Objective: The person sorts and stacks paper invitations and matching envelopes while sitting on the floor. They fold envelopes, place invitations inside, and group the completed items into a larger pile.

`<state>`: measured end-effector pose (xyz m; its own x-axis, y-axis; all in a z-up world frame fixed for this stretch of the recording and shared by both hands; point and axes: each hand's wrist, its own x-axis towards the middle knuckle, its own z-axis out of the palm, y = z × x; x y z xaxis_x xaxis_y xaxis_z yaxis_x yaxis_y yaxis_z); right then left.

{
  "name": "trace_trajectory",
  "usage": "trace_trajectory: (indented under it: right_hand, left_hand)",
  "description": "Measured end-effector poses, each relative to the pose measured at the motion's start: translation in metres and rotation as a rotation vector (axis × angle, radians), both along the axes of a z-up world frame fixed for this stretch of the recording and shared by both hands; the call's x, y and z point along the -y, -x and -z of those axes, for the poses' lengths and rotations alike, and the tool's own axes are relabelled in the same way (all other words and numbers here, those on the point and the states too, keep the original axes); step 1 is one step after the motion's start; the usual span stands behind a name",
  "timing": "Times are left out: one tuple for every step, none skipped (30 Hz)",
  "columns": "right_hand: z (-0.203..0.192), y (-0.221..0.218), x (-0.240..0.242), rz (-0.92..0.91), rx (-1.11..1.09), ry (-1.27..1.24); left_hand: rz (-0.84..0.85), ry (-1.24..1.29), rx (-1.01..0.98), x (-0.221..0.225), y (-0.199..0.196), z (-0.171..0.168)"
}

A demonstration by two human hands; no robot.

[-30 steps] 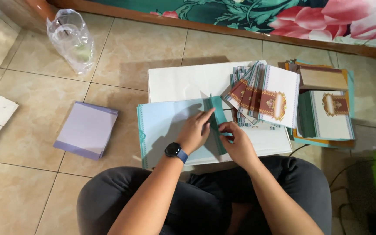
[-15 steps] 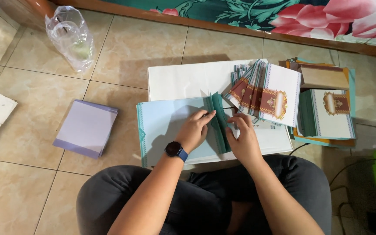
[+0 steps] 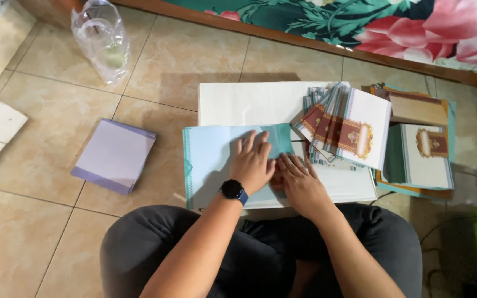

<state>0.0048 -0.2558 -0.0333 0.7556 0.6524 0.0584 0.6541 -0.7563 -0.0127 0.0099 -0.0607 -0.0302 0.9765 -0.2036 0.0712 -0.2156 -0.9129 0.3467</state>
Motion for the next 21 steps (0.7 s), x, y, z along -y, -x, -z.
trace_trajectory:
  right_hand:
    - [0.011, -0.011, -0.001, -0.011, 0.001, 0.003]
    - [0.023, -0.023, -0.002, -0.028, -0.002, -0.005]
    - [0.034, -0.034, -0.002, -0.044, -0.006, -0.014]
    - [0.037, -0.047, -0.009, -0.051, -0.009, -0.01]
    - [0.039, -0.061, -0.016, -0.058, -0.03, -0.013]
    - [0.041, -0.075, -0.02, -0.057, -0.049, -0.017]
    - [0.041, -0.079, -0.019, -0.056, -0.048, -0.014]
    - [0.04, -0.084, -0.022, -0.067, -0.037, 0.008]
    - [0.04, -0.089, -0.024, -0.078, -0.025, 0.029]
    - [0.041, -0.08, -0.023, -0.081, -0.027, 0.029]
    - [0.042, -0.072, -0.021, -0.082, 0.008, 0.038]
    - [0.042, -0.065, -0.019, -0.082, 0.048, 0.05]
    - [0.032, -0.04, -0.016, -0.085, 0.049, 0.052]
    - [0.022, -0.016, -0.011, -0.059, 0.009, 0.061]
    - [0.013, 0.009, -0.006, -0.033, -0.031, 0.071]
    - [0.01, 0.027, -0.001, -0.035, -0.033, 0.079]
    - [0.007, 0.046, 0.006, 0.005, -0.052, 0.037]
    - [0.003, 0.064, 0.012, 0.048, -0.069, -0.007]
    - [-0.004, 0.063, 0.005, 0.047, -0.068, 0.0]
    - [-0.013, 0.061, -0.001, 0.151, -0.196, -0.031]
    - [-0.021, 0.058, -0.006, 0.255, -0.322, -0.064]
  left_hand:
    - [-0.011, 0.003, 0.001, 0.001, -0.001, 0.002]
    - [0.001, 0.013, -0.039, 0.002, -0.002, 0.005]
    - [0.013, 0.024, -0.078, 0.003, -0.003, 0.007]
    - [0.007, 0.028, -0.08, 0.002, -0.001, 0.006]
    - [0.0, -0.014, -0.081, 0.002, 0.0, 0.005]
    - [0.001, -0.056, -0.078, 0.004, -0.001, 0.004]
    - [0.002, -0.053, -0.077, 0.006, -0.001, 0.006]
    - [-0.012, -0.037, -0.074, 0.006, -0.002, 0.008]
    - [-0.026, -0.021, -0.07, 0.005, -0.002, 0.01]
    - [-0.029, -0.021, -0.072, 0.004, -0.002, 0.009]
    - [-0.038, 0.001, -0.073, 0.003, -0.002, 0.008]
    - [-0.045, 0.025, -0.071, 0.003, -0.003, 0.006]
    - [-0.048, 0.027, -0.069, 0.003, -0.002, 0.005]
    - [-0.055, 0.038, -0.085, 0.003, -0.001, 0.003]
    - [-0.062, 0.049, -0.1, 0.004, 0.0, 0.003]
    - [-0.065, 0.057, -0.102, 0.005, -0.001, 0.016]
    - [-0.081, 0.047, 0.077, 0.007, -0.002, 0.029]
    - [-0.096, 0.035, 0.259, 0.009, -0.004, 0.041]
    - [-0.098, 0.041, 0.26, 0.006, -0.002, 0.039]
    - [-0.087, 0.065, 0.218, 0.006, -0.003, 0.035]
    - [-0.075, 0.088, 0.176, 0.006, -0.004, 0.031]
